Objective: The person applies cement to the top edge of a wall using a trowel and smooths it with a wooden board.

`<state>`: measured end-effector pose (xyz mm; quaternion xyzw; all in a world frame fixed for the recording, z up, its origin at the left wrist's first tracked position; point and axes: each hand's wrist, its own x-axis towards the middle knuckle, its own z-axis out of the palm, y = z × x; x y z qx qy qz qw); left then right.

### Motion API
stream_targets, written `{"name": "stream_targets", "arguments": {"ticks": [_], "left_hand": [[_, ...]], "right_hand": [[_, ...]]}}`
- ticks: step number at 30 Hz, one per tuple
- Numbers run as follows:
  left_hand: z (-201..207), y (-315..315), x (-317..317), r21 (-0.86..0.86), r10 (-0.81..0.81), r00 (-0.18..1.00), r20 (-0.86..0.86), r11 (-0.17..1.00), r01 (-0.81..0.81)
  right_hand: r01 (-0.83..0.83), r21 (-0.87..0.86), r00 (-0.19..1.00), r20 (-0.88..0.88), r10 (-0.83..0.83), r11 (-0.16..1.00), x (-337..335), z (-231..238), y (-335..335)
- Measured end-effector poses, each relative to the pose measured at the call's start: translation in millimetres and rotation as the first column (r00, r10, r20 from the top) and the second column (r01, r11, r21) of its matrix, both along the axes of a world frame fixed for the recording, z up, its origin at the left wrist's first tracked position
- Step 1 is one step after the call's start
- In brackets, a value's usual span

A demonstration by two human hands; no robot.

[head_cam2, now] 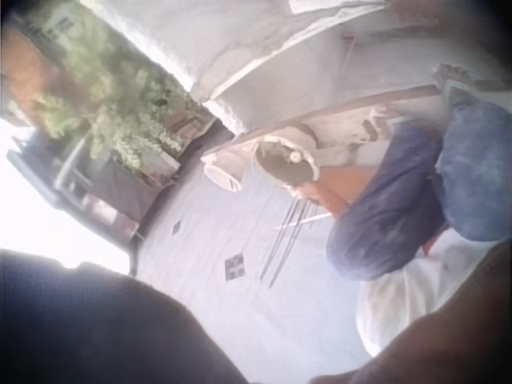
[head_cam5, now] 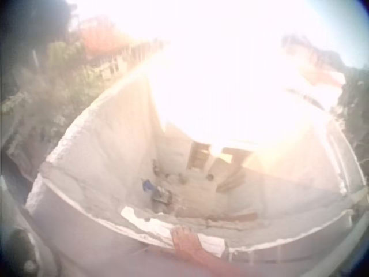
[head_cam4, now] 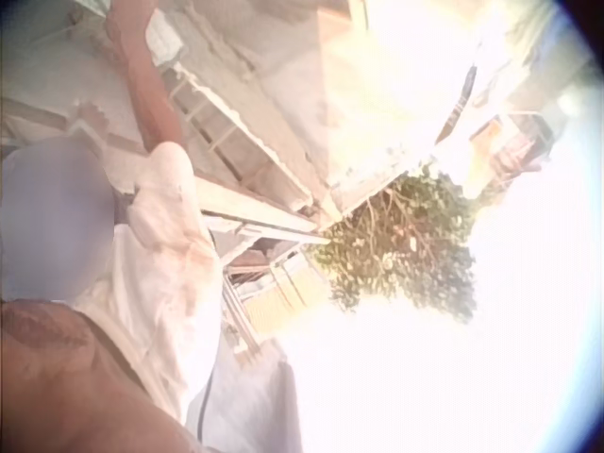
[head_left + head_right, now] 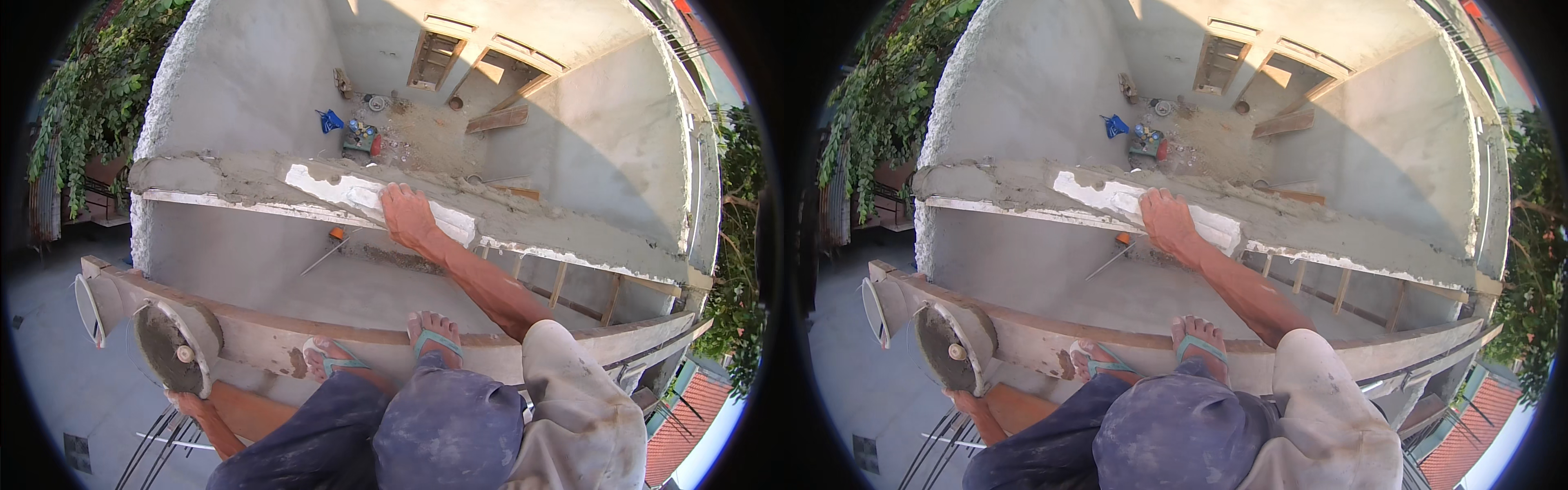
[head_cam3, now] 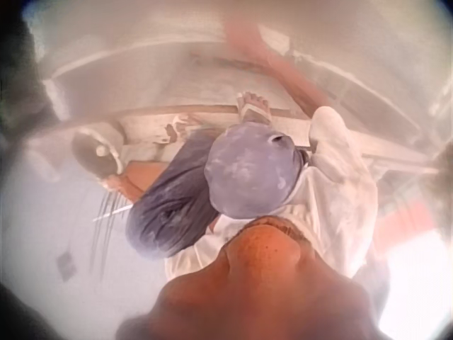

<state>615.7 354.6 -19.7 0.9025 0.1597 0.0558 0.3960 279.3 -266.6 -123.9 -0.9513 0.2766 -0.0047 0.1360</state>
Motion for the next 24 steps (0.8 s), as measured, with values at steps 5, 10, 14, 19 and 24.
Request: {"name": "stream_targets", "arguments": {"ticks": [5, 10, 14, 19, 24], "left_hand": [[4, 5, 7, 0.214, 0.026, 0.997, -0.066, 0.977, -0.011], [6, -33, 3, -0.064, 0.296, 0.95, -0.105, 0.951, -0.303], [15, -39, 8, -0.007, 0.368, 0.924, -0.103, 0.929, -0.371], [9, -53, 6, -0.006, 0.343, 0.935, -0.085, 0.939, -0.345], [14, -48, 7, 0.012, 0.336, 0.939, -0.078, 0.942, -0.336]], "right_hand": [[0.095, -0.013, 0.983, -0.156, -0.096, 0.995, -113, 13, -32], [0.217, -0.043, 0.946, -0.236, -0.221, 0.975, -224, 9, -52], [0.288, -0.045, 0.906, -0.311, -0.287, 0.957, -287, 16, -65], [0.405, -0.065, 0.848, -0.348, -0.401, 0.912, -378, 20, -89], [0.532, -0.162, 0.719, -0.432, -0.545, 0.831, -470, 6, -112]]}}
